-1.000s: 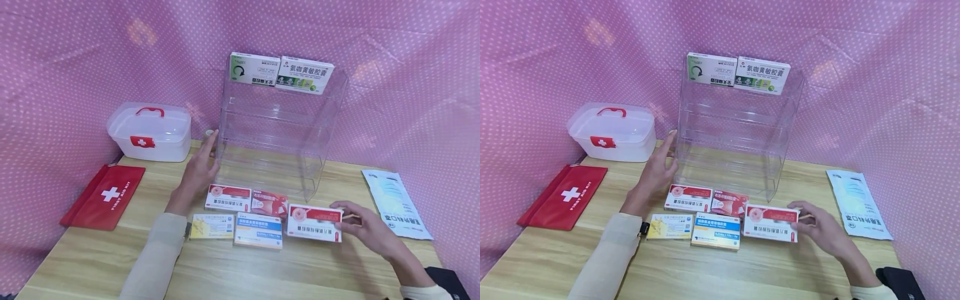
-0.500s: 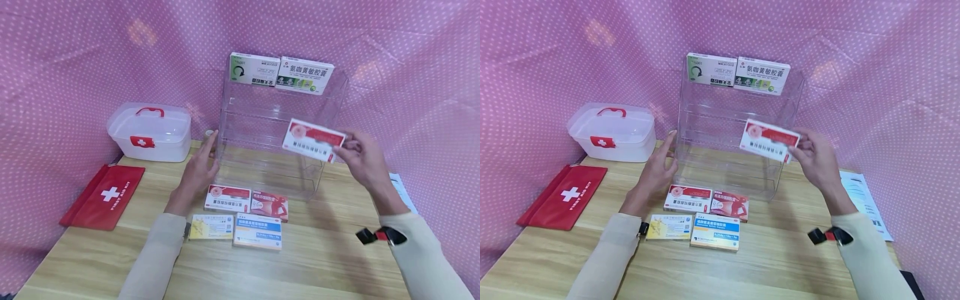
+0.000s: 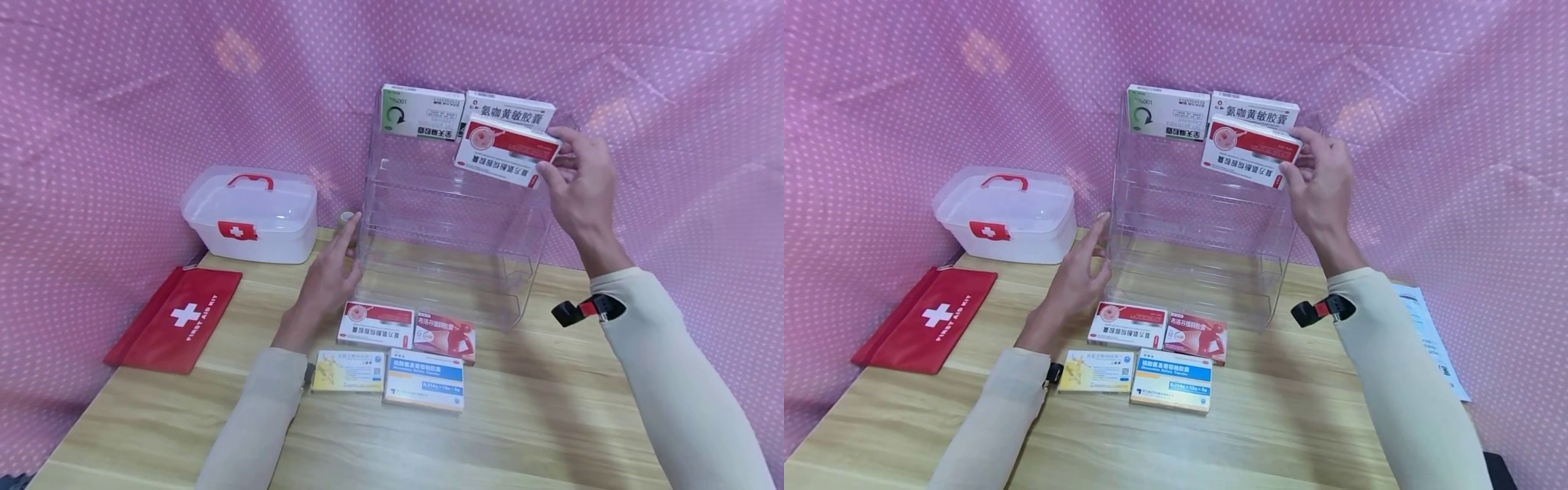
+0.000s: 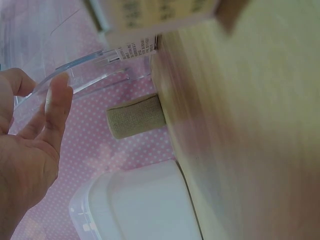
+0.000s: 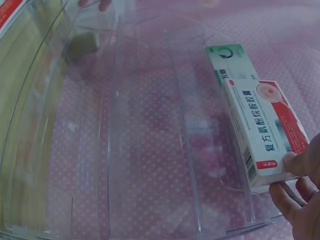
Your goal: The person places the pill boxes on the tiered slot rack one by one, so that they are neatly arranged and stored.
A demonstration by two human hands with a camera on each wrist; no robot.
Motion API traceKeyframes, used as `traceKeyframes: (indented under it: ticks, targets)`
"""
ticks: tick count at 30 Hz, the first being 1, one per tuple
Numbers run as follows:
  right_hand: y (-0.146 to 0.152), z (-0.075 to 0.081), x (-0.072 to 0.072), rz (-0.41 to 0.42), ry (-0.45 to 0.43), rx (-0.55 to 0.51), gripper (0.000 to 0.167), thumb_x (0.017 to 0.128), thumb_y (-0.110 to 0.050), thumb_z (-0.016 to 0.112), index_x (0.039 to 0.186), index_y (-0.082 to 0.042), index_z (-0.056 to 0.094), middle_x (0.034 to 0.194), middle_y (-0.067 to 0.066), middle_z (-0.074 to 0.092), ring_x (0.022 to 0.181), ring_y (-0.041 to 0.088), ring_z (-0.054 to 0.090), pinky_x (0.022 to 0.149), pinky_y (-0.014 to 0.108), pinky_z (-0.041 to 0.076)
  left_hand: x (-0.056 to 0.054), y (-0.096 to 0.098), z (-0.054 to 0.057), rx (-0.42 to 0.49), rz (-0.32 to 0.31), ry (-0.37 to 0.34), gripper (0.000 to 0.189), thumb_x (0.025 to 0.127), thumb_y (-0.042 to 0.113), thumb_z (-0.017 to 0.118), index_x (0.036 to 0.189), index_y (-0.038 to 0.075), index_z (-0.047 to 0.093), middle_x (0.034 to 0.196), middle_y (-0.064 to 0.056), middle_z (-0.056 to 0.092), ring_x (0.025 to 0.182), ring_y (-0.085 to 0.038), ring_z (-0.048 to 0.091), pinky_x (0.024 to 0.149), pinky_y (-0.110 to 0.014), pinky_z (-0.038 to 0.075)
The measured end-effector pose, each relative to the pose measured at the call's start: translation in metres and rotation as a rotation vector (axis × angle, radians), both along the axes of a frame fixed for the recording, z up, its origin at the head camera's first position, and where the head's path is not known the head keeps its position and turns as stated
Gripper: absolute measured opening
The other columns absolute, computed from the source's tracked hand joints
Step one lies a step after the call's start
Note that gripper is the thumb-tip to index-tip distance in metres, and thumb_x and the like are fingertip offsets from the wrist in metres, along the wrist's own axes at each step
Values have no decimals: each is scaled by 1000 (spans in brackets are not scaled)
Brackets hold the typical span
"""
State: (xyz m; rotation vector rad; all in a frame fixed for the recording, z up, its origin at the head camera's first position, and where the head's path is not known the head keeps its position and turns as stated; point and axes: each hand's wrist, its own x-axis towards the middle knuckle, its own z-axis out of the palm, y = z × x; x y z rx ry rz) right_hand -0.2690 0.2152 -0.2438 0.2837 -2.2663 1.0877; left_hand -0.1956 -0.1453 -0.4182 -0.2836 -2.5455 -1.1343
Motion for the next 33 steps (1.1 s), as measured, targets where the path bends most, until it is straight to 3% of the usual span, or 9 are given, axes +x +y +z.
traceKeyframes:
  ticks: [5, 8, 11, 16, 19, 23, 26, 33]
  targets:
    - [-8, -7, -12, -6, 45, 15, 52, 93, 8, 72, 140, -12, 72, 104, -12, 39, 108, 28, 72, 91, 10, 60, 0, 0, 0, -6, -1, 8, 100, 100, 2, 66, 172, 45, 11, 168, -11, 48, 126, -31, 66, 107, -50, 60]
    - [-11, -13, -18, -23, 63, 48, 53, 92, 10, 70, 140, -11, 72, 103, -13, 36, 110, 33, 73, 91, 9, 59, 0, 0, -1, -8, -2, 14, 99, 100, 1, 65, 173, 43, 13, 166, -12, 49, 125, -31, 67, 105, -50, 61]
    - [-16, -17, -21, -40, 64, 95, 52, 92, 11, 68, 140, -11, 72, 105, -6, 40, 110, 33, 73, 95, 21, 63, -1, 0, -1, -13, -4, 23, 99, 100, 1, 65, 173, 41, 14, 165, -13, 50, 124, -32, 67, 104, -50, 62]
    - [-32, -18, -24, -14, 15, 155, 52, 94, 10, 65, 142, -8, 70, 121, 16, 48, 111, 34, 70, 100, 44, 64, -1, -1, 0, -27, 2, 32, 99, 99, 0, 65, 173, 40, 14, 167, -13, 48, 123, -32, 68, 101, -49, 63]
    - [-45, -21, -27, -11, -34, 198, 51, 96, 5, 67, 145, -11, 68, 128, 21, 49, 113, 35, 69, 100, 45, 61, -1, -1, 0, -29, 3, 30, 98, 99, 0, 65, 174, 39, 13, 168, -13, 48, 123, -32, 68, 101, -50, 63]
    - [-62, -26, -31, 15, -76, 174, 51, 98, 1, 68, 146, -14, 68, 130, 21, 49, 115, 33, 69, 104, 40, 60, -3, 0, 0, -19, -6, 29, 99, 99, 1, 65, 174, 40, 14, 166, -13, 49, 124, -35, 68, 103, -51, 62]
    - [-75, -26, -34, 60, -78, 127, 51, 97, 5, 66, 145, -11, 69, 129, 20, 47, 113, 28, 66, 105, 36, 60, -3, 0, 0, -18, -7, 33, 99, 99, 0, 65, 174, 39, 14, 167, -12, 48, 124, -35, 68, 103, -51, 62]
    - [-101, -25, -36, 109, -87, 200, 52, 100, 4, 63, 150, -11, 64, 128, 20, 46, 119, 28, 56, 103, 38, 58, -2, -1, -1, -26, -7, 58, 97, 99, 0, 65, 174, 35, 15, 173, -10, 41, 124, -33, 68, 103, -50, 62]
